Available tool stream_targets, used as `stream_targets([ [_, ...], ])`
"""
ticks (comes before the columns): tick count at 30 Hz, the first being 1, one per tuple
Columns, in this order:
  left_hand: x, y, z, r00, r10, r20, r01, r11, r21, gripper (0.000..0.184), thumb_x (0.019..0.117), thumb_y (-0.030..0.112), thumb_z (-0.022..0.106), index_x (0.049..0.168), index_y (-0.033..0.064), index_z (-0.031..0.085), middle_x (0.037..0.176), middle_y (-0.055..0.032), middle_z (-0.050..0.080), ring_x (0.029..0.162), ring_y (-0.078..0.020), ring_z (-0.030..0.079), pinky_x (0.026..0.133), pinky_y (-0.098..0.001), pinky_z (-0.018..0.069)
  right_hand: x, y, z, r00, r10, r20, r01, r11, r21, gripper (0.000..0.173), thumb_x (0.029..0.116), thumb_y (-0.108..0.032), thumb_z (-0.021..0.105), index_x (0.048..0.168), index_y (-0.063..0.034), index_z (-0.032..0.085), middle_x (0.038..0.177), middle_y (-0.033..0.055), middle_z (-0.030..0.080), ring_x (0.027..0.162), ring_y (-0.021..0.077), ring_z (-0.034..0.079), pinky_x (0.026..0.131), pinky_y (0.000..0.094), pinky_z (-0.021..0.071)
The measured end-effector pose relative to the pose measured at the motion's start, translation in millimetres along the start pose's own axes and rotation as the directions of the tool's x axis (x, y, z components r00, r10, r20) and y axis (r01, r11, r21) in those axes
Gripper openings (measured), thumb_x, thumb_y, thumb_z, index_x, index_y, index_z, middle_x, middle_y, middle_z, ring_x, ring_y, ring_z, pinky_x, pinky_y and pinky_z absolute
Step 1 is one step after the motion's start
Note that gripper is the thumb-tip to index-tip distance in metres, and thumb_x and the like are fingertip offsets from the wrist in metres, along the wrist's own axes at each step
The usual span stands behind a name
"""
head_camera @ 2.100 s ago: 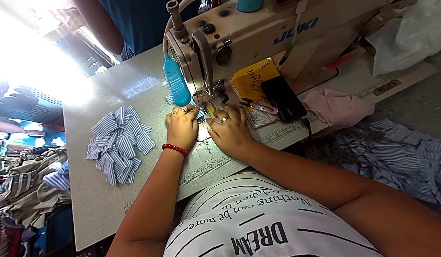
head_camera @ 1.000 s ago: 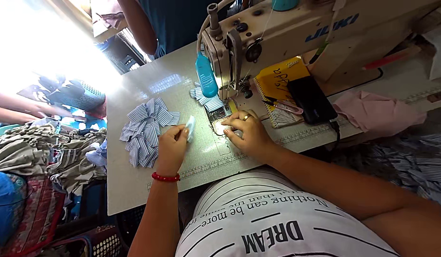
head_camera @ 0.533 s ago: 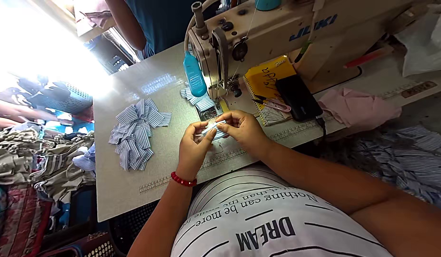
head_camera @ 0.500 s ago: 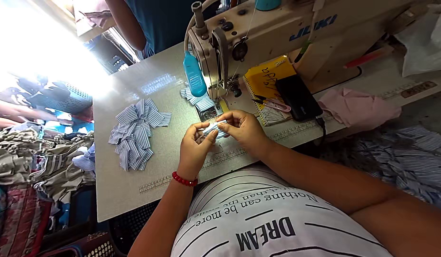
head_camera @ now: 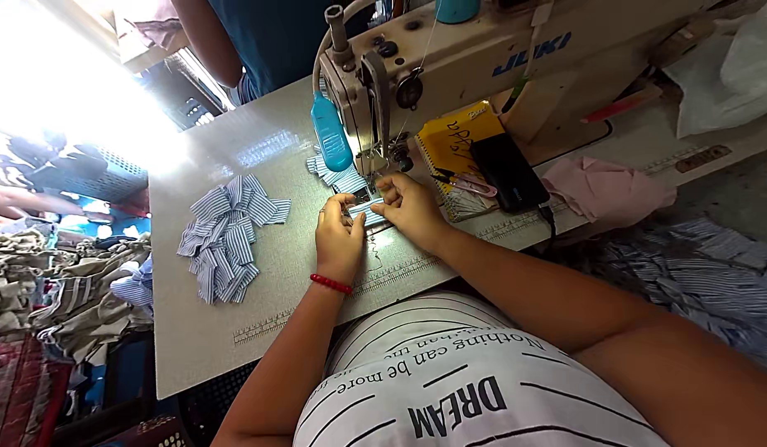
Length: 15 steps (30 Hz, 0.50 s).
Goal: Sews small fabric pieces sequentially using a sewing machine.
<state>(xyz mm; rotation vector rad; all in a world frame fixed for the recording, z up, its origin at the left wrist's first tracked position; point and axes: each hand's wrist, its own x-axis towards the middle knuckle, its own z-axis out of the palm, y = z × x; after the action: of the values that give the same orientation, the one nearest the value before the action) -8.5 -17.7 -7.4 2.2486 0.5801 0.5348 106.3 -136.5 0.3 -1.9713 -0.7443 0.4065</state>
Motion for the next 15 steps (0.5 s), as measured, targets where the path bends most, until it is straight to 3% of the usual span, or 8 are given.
stream_targets([
  [3,12.8,-4.3,6.1,0.991,0.124,0.045,-0.131,0.962,0.239,0.030,0.0950,0.007,0.069,0.123,-0.0008,0.061,0.115,-0.0196,0.063,0.088,-0.0281,0.066,0.078,-0.0429,0.0565,13.8,-2.6,2.0,1.000,0.010,0.023,-0.005,0.979,-0.205,0.042,0.0911,-0.016,0.078,0.127,-0.0018,0.062,0.089,0.0125,0.070,0.089,0.0308,0.069,0.088,0.0512,0.0543],
  [6,16.4,-8.5,7.6,0.966,0.246,0.078,-0.257,0.885,0.388,0.016,0.0974,0.013,0.065,0.108,0.0027,0.069,0.119,-0.0174,0.064,0.111,-0.0367,0.062,0.094,-0.0527,0.0507,17.9,-3.0,3.7,1.000,0.027,-0.005,-0.028,0.968,-0.248,0.043,0.0901,-0.020,0.080,0.124,0.0012,0.062,0.089,0.0143,0.070,0.093,0.0333,0.069,0.091,0.0538,0.0536],
  [9,15.7,-13.6,7.8,0.915,0.378,0.141,-0.397,0.780,0.484,0.018,0.0992,0.013,0.062,0.108,0.0096,0.077,0.118,-0.0107,0.072,0.114,-0.0342,0.064,0.091,-0.0539,0.0490,15.1,0.6,3.1,1.000,-0.013,-0.025,0.006,0.965,-0.263,0.037,0.0925,-0.019,0.077,0.119,0.0029,0.063,0.095,0.0165,0.068,0.096,0.0338,0.067,0.091,0.0522,0.0534],
  [11,16.1,-14.5,7.4,0.897,0.394,0.199,-0.438,0.739,0.512,0.022,0.0987,0.011,0.061,0.112,0.0106,0.078,0.118,-0.0088,0.074,0.114,-0.0318,0.066,0.094,-0.0540,0.0483,5.4,6.5,3.1,0.989,-0.140,-0.055,0.120,0.955,-0.271,0.020,0.0955,-0.015,0.070,0.108,0.0011,0.070,0.103,0.0179,0.069,0.104,0.0353,0.066,0.094,0.0506,0.0529],
  [13,16.4,-14.1,7.4,0.897,0.383,0.220,-0.441,0.742,0.505,0.024,0.0978,0.009,0.060,0.114,0.0096,0.078,0.118,-0.0097,0.074,0.113,-0.0311,0.068,0.095,-0.0541,0.0477,-11.0,8.6,1.0,0.964,-0.262,-0.042,0.231,0.907,-0.351,0.016,0.0974,-0.015,0.066,0.101,-0.0053,0.078,0.113,0.0151,0.068,0.111,0.0359,0.061,0.094,0.0517,0.0507],
  [15,16.7,-14.3,7.7,0.902,0.369,0.223,-0.431,0.752,0.498,0.024,0.0977,0.009,0.061,0.115,0.0097,0.077,0.118,-0.0103,0.074,0.111,-0.0315,0.068,0.095,-0.0543,0.0473,-22.5,14.3,-0.1,0.954,-0.299,0.018,0.269,0.830,-0.489,0.024,0.1001,-0.025,0.061,0.113,-0.0139,0.079,0.125,0.0122,0.067,0.120,0.0368,0.056,0.096,0.0563,0.0463],
])
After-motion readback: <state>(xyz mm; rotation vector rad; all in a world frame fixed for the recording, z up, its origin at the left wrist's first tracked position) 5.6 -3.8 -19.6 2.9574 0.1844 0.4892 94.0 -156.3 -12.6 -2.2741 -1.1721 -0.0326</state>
